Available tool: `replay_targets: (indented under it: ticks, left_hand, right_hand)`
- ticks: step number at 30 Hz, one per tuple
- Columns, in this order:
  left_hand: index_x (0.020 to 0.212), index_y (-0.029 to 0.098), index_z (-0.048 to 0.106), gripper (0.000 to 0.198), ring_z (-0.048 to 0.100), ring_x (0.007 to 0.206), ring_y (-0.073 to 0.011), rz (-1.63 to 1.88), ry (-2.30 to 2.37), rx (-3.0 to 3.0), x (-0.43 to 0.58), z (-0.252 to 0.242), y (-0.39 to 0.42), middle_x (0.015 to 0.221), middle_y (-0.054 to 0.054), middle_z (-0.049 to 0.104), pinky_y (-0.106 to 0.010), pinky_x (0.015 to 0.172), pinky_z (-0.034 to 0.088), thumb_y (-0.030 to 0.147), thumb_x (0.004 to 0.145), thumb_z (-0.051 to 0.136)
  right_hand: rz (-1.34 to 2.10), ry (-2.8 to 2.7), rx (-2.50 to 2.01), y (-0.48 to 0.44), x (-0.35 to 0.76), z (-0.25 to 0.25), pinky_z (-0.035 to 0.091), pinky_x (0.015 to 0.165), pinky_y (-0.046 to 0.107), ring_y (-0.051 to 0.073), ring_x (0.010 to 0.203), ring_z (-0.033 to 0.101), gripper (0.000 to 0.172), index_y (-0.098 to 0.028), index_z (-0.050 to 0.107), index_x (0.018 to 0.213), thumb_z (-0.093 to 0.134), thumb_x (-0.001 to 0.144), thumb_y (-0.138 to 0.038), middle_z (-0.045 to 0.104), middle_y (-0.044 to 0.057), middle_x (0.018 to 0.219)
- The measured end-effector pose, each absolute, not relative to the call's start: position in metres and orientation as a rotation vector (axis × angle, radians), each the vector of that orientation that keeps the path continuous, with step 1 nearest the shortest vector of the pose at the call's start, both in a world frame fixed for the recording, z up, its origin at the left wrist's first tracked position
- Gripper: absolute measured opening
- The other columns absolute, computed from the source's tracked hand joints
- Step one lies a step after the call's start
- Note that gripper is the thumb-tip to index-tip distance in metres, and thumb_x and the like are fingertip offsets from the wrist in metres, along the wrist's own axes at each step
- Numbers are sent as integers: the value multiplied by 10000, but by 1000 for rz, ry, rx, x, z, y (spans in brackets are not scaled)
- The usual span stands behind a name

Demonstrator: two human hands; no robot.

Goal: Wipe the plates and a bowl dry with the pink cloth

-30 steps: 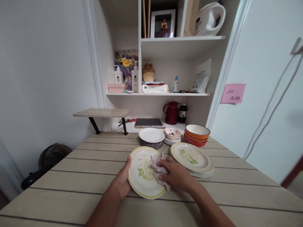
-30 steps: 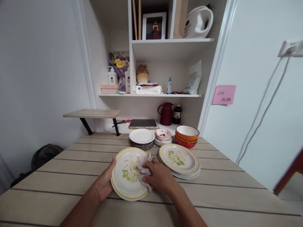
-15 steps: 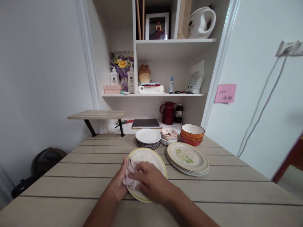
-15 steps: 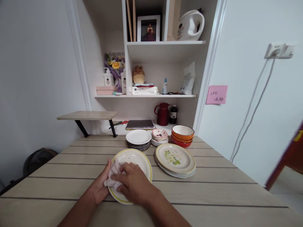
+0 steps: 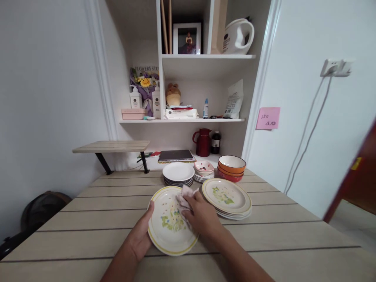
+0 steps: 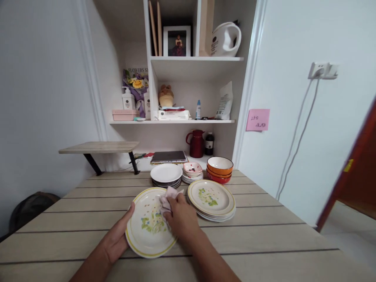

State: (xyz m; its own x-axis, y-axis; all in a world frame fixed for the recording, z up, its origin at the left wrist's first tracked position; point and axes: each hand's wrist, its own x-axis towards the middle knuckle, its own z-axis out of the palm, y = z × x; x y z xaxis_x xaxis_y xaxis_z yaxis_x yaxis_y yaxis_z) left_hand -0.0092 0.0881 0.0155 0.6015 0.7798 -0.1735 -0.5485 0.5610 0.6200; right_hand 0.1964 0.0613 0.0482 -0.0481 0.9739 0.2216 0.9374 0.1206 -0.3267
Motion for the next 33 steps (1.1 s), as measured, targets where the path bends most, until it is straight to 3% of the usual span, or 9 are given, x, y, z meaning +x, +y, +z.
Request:
replay_targets:
  ticks: [4, 9, 14, 18, 24, 29, 33]
  left_hand:
    - [1470, 128, 350, 687, 627, 1136, -317, 842, 562, 569, -10, 14, 89, 1243, -190, 649, -458, 1045, 434, 395, 884, 588]
    - [1438, 154, 415, 650, 676, 1047, -310, 909, 665, 553, -11, 15, 89, 1171, -152, 700, -444, 974, 499, 331, 856, 642]
    - [1458, 153, 385, 685, 642, 1099, -343, 921, 716, 545, -5, 23, 82, 1195, -160, 683, -479, 994, 485, 355, 852, 634]
    - [1493, 182, 301, 746, 606, 1153, -335, 928, 650, 551, -2, 22, 82, 1267, -154, 634, -484, 1037, 445, 340, 848, 640]
    - [1516, 165, 212, 749, 594, 1168, -322, 915, 542, 508, -3, 13, 84, 1305, -182, 595, -471, 1086, 390, 297, 883, 589]
    - [1487, 99, 305, 689, 595, 1184, -329, 856, 535, 559, -5, 16, 86, 1280, -207, 620, -475, 1089, 383, 377, 904, 547]
    - [1435, 89, 409, 663, 615, 1167, -315, 808, 548, 555, -4, 21, 85, 1236, -192, 661, -443, 1065, 407, 460, 899, 537]
  right_hand:
    - [-46, -2071, -1728, 66, 165, 54, 452, 897, 433, 309, 1106, 553, 539, -181, 439, 1407, 522, 901, -344, 523, 180, 1302]
    - [-96, -2415, -1231, 55, 147, 51, 428, 926, 500, 317, 1131, 491, 596, -285, 377, 1443, 549, 894, -440, 533, 116, 1301]
    - [240, -2619, -974, 43, 175, 46, 443, 892, 296, 204, 1046, 561, 453, -354, 565, 1299, 581, 877, -519, 584, 25, 1177]
    - [463, -2532, -1216, 39, 205, 50, 459, 839, 275, 206, 1006, 608, 478, -393, 598, 1255, 673, 799, -515, 583, 18, 1177]
    - [196, -2061, -1830, 47, 211, 50, 471, 823, 385, 299, 1055, 609, 586, -263, 448, 1398, 578, 844, -403, 488, 153, 1340]
    - [33, -1954, -1923, 71, 192, 48, 464, 817, 381, 307, 1088, 578, 546, -169, 399, 1424, 475, 916, -357, 492, 200, 1324]
    - [-79, -2047, -1799, 80, 171, 50, 414, 923, 431, 321, 1140, 521, 551, -176, 375, 1450, 473, 925, -314, 515, 186, 1312]
